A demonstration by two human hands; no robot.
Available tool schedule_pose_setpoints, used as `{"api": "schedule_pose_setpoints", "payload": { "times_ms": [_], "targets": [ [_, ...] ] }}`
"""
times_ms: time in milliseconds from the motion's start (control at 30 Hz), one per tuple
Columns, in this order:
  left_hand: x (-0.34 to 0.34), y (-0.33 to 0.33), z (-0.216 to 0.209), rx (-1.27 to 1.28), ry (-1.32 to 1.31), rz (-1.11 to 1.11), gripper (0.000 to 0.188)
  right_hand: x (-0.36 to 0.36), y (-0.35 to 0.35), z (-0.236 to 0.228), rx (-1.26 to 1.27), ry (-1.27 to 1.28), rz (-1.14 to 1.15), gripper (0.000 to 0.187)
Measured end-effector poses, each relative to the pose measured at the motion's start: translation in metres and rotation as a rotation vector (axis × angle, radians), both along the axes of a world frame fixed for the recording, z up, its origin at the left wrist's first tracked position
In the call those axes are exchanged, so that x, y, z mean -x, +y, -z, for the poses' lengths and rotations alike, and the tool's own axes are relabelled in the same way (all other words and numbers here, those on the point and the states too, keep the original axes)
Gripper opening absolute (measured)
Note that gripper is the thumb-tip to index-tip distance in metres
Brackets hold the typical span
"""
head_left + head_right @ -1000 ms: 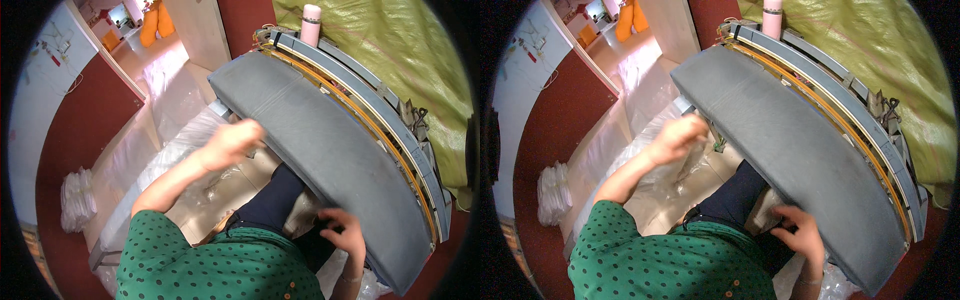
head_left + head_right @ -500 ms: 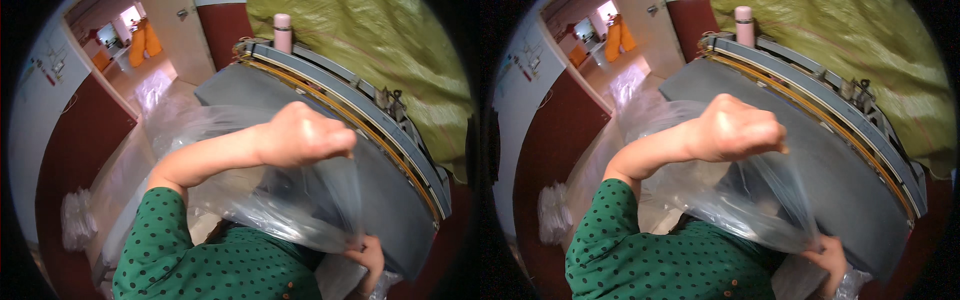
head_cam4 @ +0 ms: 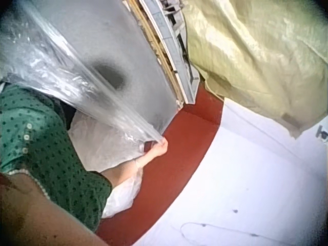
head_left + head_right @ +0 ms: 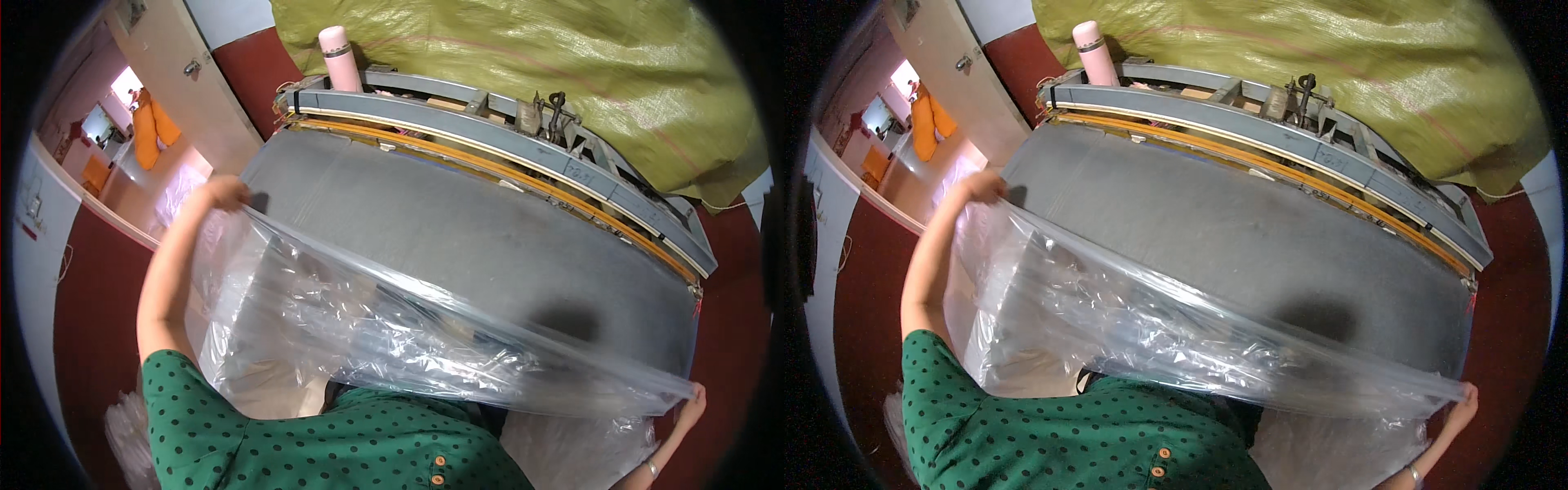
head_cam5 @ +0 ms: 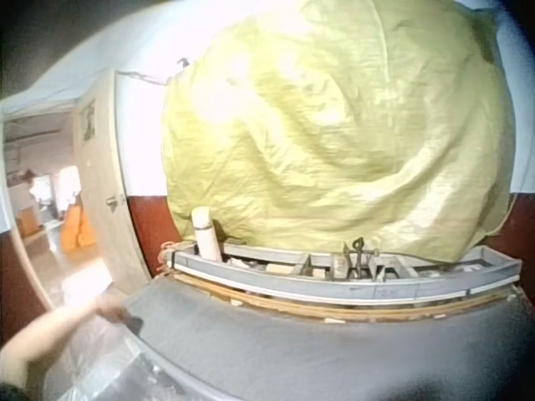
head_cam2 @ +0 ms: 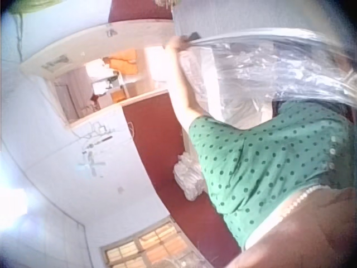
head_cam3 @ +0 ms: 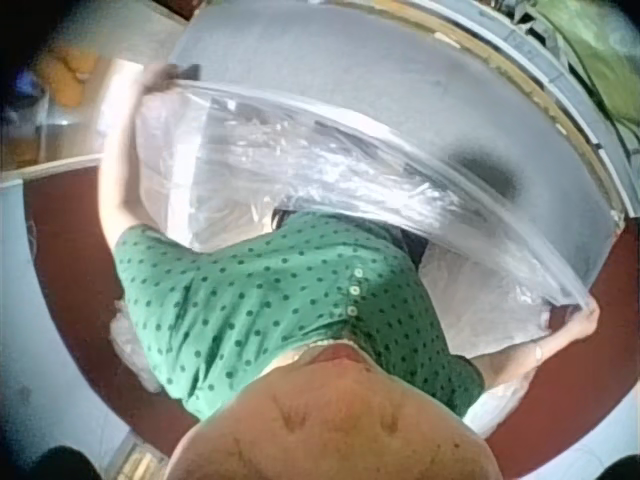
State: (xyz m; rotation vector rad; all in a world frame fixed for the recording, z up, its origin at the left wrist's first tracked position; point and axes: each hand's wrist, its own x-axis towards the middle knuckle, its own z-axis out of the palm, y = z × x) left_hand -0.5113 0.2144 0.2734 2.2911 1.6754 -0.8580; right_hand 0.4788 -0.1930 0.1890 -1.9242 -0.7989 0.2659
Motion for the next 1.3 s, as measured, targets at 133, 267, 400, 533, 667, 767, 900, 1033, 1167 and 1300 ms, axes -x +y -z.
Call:
{"api": "schedule_pose_setpoints", "payload": {
  "times_ms": [133,267,400,533,667,767,900,1033,1167,1300],
  "targets": [
    [0.013,0.027,-0.082,-1.148,-0.211,-0.114,0.016,0.015,0.054,0.030,0.187,-0.477,-0.103,0.009],
    [-0.087,0.032,-0.064,-1.685,-0.916,0.002,0.012,0.023,0.087,0.042,0.246,-0.493,-0.127,0.009],
    [-0.076,0.077,0.071,-0.609,-0.857,-0.301,0.066,0.017,0.100,0.027,0.363,-0.432,-0.244,0.011],
    [-0.055,0.069,0.108,-0.617,-0.386,-0.495,0.061,0.014,0.119,-0.019,0.383,-0.044,-0.251,0.011],
    [-0.053,0.114,0.132,-0.681,-0.445,-0.457,0.056,-0.091,0.093,-0.047,0.348,-0.550,-0.213,0.014],
    [-0.004,0.102,0.127,-0.934,-0.492,-0.445,0.056,0.037,0.200,-0.073,0.353,-0.889,0.296,0.037],
    [-0.093,0.073,0.089,-1.376,-0.893,-0.401,0.029,0.242,0.228,-0.108,-0.079,-1.460,-0.194,0.016],
    [-0.070,0.033,0.131,-0.746,-0.661,-0.266,0.044,0.232,0.195,-0.032,0.165,-1.066,-0.490,0.028],
    [-0.035,0.073,0.144,-0.771,-0.592,-0.198,0.048,0.113,0.146,0.031,0.430,-0.855,0.039,0.049],
    [-0.006,0.110,0.153,-0.752,-0.471,-0.208,0.049,0.094,0.135,0.029,0.678,-0.683,0.094,0.065]
  ]
}}
